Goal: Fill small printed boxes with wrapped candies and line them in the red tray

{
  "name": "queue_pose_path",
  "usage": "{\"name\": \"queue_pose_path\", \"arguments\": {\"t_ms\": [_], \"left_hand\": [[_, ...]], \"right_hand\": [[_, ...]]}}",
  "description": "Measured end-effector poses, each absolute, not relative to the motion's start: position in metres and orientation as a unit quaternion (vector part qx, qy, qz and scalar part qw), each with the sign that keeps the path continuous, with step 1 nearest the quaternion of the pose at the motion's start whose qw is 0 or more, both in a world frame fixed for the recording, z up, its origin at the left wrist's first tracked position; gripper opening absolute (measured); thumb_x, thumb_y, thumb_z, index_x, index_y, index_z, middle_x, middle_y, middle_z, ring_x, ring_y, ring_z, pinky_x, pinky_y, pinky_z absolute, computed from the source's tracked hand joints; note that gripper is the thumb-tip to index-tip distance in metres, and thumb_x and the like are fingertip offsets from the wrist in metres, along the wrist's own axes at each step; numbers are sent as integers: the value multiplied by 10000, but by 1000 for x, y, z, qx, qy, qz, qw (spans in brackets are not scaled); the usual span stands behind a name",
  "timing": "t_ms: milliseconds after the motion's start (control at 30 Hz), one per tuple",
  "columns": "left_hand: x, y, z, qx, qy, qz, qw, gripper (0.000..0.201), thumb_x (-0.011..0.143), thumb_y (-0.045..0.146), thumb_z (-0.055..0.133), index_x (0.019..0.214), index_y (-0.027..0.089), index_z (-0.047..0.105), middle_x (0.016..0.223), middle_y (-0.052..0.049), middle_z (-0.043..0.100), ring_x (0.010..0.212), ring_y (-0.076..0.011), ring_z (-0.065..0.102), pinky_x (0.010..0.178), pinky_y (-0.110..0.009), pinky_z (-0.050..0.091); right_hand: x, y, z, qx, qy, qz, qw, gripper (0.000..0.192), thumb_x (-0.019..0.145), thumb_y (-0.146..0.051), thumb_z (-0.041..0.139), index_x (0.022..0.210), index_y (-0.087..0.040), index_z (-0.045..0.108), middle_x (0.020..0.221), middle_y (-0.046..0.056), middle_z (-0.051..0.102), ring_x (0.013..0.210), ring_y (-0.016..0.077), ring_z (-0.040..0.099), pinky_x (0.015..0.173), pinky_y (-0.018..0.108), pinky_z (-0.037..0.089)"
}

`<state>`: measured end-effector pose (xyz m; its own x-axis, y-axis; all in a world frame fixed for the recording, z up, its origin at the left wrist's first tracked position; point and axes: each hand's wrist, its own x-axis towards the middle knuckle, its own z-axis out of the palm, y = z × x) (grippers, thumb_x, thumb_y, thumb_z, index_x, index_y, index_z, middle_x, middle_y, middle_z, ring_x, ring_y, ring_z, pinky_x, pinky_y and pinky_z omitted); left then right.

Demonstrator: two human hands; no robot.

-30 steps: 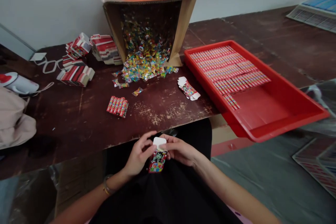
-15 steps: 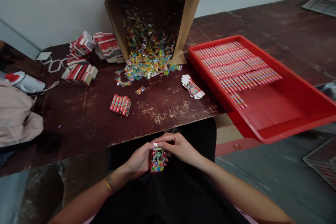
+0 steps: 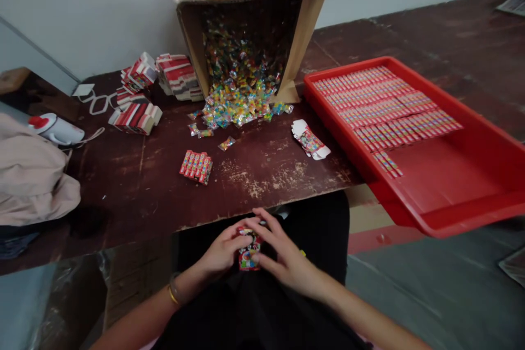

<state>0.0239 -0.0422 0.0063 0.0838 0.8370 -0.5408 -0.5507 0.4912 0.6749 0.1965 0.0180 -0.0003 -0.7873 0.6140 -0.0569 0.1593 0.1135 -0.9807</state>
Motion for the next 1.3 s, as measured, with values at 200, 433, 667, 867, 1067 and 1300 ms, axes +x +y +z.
{"name": "queue_pose_path", "arguments": {"t_ms": [200, 433, 667, 867, 1067, 1300], "left_hand": [[-35, -40, 21, 326, 577, 412, 625, 348, 649, 267, 792, 960, 198, 652, 814, 22, 647, 737, -135, 568, 662, -217, 423], [-63, -59, 29, 359, 531, 251, 725, 345, 667, 316, 776, 954, 177, 645, 824, 4, 668, 661, -118, 574, 576, -199, 441], [-58, -43, 9, 248, 591, 474, 604, 429, 806, 463, 642, 1121, 199, 517, 982, -82, 647, 776, -187, 647, 465, -222, 513], [-39, -15, -15, 254, 570, 490, 608, 424, 770, 462, 676, 1044, 169, 536, 825, -39, 642, 673, -152, 623, 395, -166, 449], [2, 10, -15, 319, 572, 438, 616, 456, 745, 423, 689, 1084, 158, 537, 773, -9, 610, 628, -135, 593, 366, -155, 410], [5, -6, -11, 336, 598, 429, 588, 412, 763, 352, 658, 1083, 131, 524, 751, -4, 568, 624, -129, 571, 360, -151, 412]], "right_hand": [[167, 56, -13, -128, -636, 758, 73, 491, 883, -374, 607, 1345, -252, 495, 1000, 56, 696, 828, 159, 669, 758, 301, 539], [45, 194, 4, -218, -877, 372, 212, 335, 909, -213, 549, 1238, -173, 594, 1299, 150, 580, 1238, 246, 500, 1063, 461, 364], [77, 132, -52, -184, -918, 299, 185, 632, 802, -445, 678, 1327, -140, 506, 1443, 198, 426, 1389, 342, 303, 1133, 582, 218], [178, 72, -57, -255, -845, 393, 257, 232, 933, -223, 475, 1104, -241, 631, 1216, 124, 608, 1170, 253, 563, 969, 435, 482], [170, 87, 3, -375, -683, 504, 372, 243, 905, -310, 563, 1138, -244, 551, 1009, 63, 661, 889, 212, 644, 799, 338, 518], [145, 108, 24, -237, -860, 365, 266, 95, 894, -203, 573, 936, -232, 653, 856, 30, 682, 876, 197, 575, 992, 446, 315]]}}
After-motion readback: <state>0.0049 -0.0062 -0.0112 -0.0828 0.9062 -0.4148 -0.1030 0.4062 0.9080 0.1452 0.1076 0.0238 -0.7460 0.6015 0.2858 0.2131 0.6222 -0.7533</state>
